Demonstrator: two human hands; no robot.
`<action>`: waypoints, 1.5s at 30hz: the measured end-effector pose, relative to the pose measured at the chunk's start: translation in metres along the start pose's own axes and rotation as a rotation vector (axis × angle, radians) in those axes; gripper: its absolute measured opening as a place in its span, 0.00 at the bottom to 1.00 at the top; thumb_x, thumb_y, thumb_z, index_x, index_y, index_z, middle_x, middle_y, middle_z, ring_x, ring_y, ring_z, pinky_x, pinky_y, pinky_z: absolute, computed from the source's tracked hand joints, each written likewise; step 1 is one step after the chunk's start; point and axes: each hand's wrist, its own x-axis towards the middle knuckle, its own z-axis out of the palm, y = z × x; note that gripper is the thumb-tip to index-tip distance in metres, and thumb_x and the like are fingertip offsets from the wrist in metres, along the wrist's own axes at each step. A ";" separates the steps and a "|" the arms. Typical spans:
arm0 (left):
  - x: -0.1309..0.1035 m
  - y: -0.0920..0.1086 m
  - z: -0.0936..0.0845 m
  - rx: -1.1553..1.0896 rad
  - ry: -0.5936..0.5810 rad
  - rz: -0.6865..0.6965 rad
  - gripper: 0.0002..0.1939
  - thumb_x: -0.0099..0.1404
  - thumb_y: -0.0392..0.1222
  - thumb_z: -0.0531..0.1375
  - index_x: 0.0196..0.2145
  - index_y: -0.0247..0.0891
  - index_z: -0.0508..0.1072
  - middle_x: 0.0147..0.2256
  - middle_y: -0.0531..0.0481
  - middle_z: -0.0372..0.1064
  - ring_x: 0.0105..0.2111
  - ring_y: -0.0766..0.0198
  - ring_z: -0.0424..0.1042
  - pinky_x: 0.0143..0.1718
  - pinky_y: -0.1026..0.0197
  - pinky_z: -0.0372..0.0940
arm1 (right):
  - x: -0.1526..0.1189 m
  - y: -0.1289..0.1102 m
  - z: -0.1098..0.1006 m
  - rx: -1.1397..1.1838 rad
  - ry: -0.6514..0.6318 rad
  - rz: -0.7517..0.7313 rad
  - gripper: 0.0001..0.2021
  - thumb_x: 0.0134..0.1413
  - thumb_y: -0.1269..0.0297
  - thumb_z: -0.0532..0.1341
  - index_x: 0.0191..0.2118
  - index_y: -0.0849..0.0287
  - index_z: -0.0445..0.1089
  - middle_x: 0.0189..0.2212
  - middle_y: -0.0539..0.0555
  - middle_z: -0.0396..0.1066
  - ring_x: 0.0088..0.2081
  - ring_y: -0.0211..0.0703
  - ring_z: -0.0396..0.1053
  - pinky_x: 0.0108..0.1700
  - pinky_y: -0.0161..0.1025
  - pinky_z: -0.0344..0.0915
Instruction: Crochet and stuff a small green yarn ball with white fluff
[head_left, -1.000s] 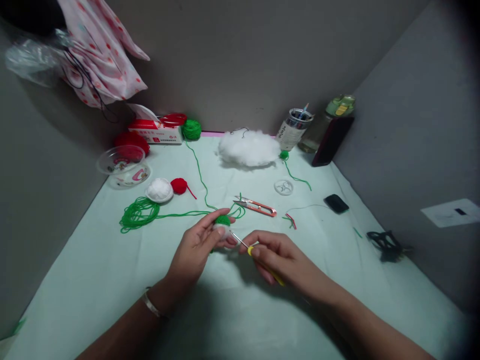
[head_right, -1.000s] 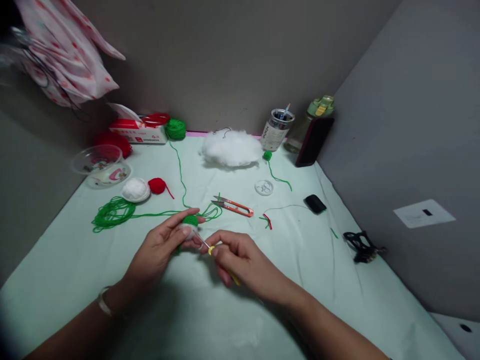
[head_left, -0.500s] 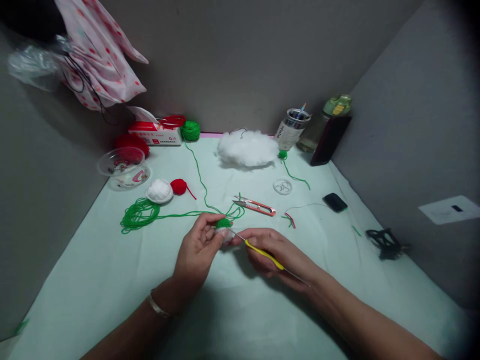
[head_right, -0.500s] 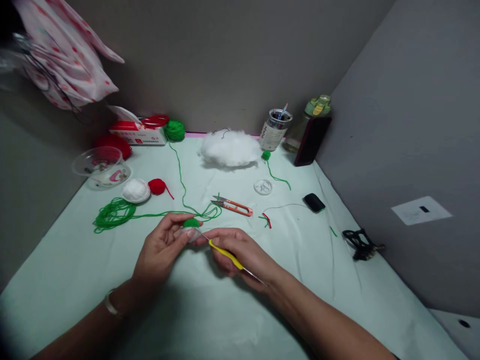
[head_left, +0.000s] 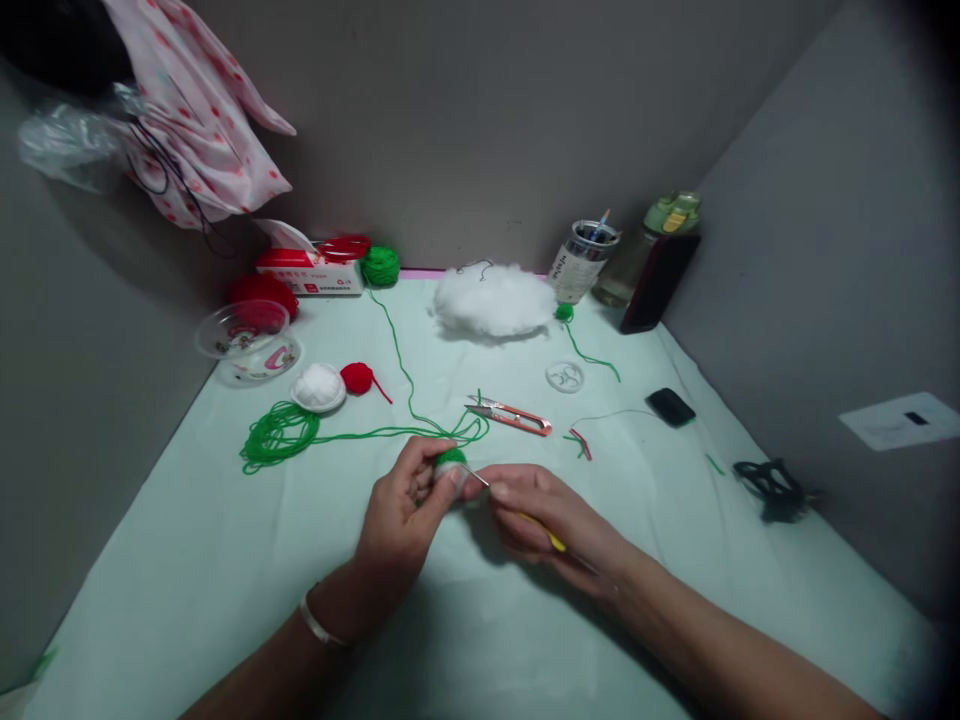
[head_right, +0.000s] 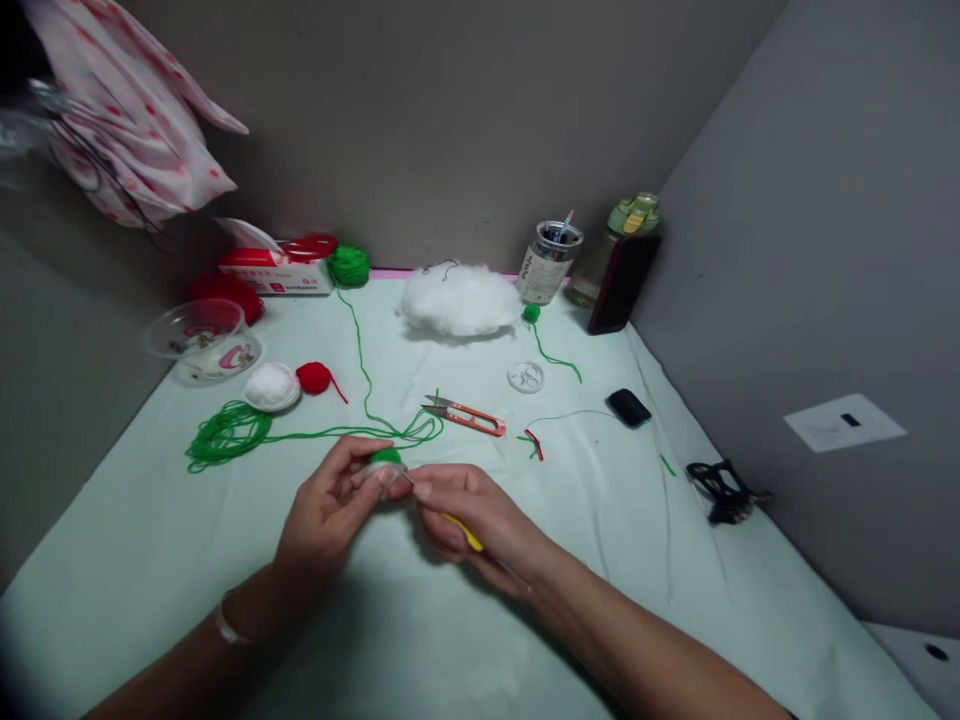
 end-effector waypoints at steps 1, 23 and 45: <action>0.000 0.002 0.001 -0.002 -0.008 -0.013 0.12 0.64 0.44 0.67 0.43 0.40 0.72 0.30 0.51 0.79 0.32 0.60 0.80 0.37 0.60 0.73 | -0.002 0.000 0.002 -0.098 0.030 -0.027 0.17 0.64 0.53 0.63 0.45 0.64 0.77 0.13 0.39 0.51 0.17 0.30 0.43 0.21 0.32 0.42; 0.009 -0.001 -0.006 -0.212 0.068 -0.131 0.13 0.67 0.45 0.65 0.47 0.42 0.73 0.41 0.49 0.79 0.36 0.62 0.77 0.46 0.58 0.68 | -0.020 -0.007 0.008 -0.174 -0.781 0.329 0.26 0.58 0.40 0.66 0.38 0.64 0.76 0.19 0.45 0.62 0.19 0.31 0.60 0.22 0.32 0.56; -0.012 0.000 0.010 -0.246 -0.160 -0.197 0.19 0.69 0.49 0.65 0.54 0.39 0.76 0.46 0.44 0.80 0.46 0.56 0.78 0.50 0.58 0.69 | -0.003 0.005 0.008 -0.401 0.406 -0.357 0.14 0.51 0.63 0.71 0.35 0.55 0.64 0.26 0.43 0.60 0.27 0.34 0.56 0.29 0.35 0.55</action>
